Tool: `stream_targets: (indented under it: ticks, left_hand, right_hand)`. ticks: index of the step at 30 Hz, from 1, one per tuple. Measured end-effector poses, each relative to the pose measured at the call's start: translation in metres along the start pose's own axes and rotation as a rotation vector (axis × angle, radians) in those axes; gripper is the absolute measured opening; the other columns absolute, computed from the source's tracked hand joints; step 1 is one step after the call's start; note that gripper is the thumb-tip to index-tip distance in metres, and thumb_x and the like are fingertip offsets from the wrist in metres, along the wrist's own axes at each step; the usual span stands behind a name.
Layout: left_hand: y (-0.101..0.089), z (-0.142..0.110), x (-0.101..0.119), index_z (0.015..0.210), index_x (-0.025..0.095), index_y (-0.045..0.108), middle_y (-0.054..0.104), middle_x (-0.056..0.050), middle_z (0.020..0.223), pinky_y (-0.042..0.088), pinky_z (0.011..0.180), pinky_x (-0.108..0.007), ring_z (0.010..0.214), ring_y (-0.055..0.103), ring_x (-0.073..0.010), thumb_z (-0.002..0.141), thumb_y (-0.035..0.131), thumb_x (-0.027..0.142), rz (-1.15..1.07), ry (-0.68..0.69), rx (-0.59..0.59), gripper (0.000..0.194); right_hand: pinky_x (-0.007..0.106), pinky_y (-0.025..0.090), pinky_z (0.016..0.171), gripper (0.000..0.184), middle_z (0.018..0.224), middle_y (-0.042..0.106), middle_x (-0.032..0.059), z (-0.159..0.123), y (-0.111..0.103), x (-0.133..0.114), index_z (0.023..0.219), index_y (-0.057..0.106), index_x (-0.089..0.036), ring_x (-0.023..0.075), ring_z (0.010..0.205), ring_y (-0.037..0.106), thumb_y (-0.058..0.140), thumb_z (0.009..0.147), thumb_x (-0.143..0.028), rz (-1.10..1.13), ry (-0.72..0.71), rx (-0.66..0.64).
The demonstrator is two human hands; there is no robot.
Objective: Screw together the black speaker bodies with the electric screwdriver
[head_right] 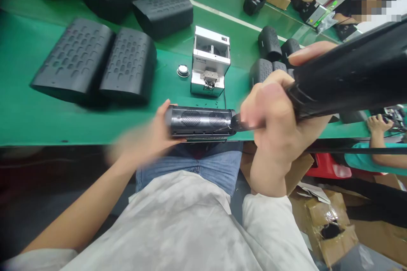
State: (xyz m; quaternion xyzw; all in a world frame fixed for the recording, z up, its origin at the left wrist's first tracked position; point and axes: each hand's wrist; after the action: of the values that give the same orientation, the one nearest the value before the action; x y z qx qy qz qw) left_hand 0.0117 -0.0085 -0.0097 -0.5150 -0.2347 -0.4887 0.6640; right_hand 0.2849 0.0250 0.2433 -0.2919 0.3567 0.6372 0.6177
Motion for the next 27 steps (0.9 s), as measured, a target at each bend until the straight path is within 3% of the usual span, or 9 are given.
stream_targets:
  ticks: [2,6,11,20,23,27]
  left_hand:
    - [0.001,-0.001,-0.002,0.190,0.035,0.010,0.051,-0.021,0.178,0.047,0.139,-0.069,0.163,0.057,-0.0450,0.087,0.105,0.055,0.002,-0.004,0.001,0.141]
    - [0.001,-0.002,-0.004,0.189,0.034,0.015,0.047,-0.022,0.181,0.047,0.139,-0.067,0.164,0.056,-0.0456,0.084,0.107,0.055,0.015,-0.018,-0.003,0.141]
    - [-0.004,-0.001,0.004,0.188,0.032,0.020,0.048,-0.022,0.180,0.048,0.139,-0.067,0.165,0.055,-0.0463,0.087,0.105,0.058,0.029,-0.017,-0.018,0.134]
    - [-0.014,0.005,0.024,0.188,0.033,0.021,0.055,-0.020,0.175,0.050,0.136,-0.073,0.162,0.058,-0.0501,0.088,0.101,0.067,0.064,-0.077,-0.060,0.133]
    - [-0.014,0.005,0.022,0.188,0.032,0.021,0.055,-0.020,0.175,0.050,0.136,-0.071,0.162,0.058,-0.0494,0.088,0.102,0.066,0.063,-0.075,-0.057,0.133]
    - [-0.008,0.002,0.009,0.187,0.031,0.022,0.054,-0.021,0.175,0.048,0.138,-0.070,0.163,0.057,-0.0477,0.086,0.103,0.064,0.051,-0.047,-0.046,0.134]
  right_hand:
    - [0.030,0.036,0.036,0.031,0.064,0.044,-0.0093,-0.009,0.012,0.005,0.109,0.074,-0.034,0.0115,0.042,0.035,0.093,0.090,-0.018,0.052,-0.137,0.043]
    - [0.029,0.044,0.038,0.031,0.067,0.053,-0.0104,-0.023,0.015,0.030,0.117,0.071,-0.036,0.0117,0.041,0.043,0.093,0.098,-0.026,0.071,-0.098,-0.110]
    - [0.021,0.039,0.036,0.029,0.064,0.049,-0.0126,-0.029,0.009,0.054,0.110,0.064,-0.032,0.0085,0.038,0.042,0.088,0.099,-0.019,0.150,-0.131,-0.215]
    - [0.022,0.040,0.034,0.030,0.062,0.042,-0.0125,-0.030,0.011,0.057,0.107,0.064,-0.033,0.0090,0.037,0.040,0.093,0.099,-0.031,0.089,-0.162,-0.197]
    - [0.020,0.036,0.032,0.031,0.061,0.041,-0.0132,-0.030,0.012,0.059,0.105,0.061,-0.031,0.0075,0.035,0.036,0.092,0.100,-0.030,0.107,-0.172,-0.211]
    - [0.020,0.040,0.034,0.029,0.061,0.049,-0.0129,-0.030,0.012,0.062,0.106,0.060,-0.031,0.0089,0.036,0.042,0.089,0.101,-0.029,0.113,-0.142,-0.233]
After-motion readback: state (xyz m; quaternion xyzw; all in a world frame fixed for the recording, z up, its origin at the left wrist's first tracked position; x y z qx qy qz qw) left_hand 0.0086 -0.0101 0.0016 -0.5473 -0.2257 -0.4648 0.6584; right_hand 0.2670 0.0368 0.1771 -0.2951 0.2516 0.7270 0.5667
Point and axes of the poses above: each hand's wrist, its own z-axis towards the middle knuckle, its own y-axis out of the palm, x = y × z
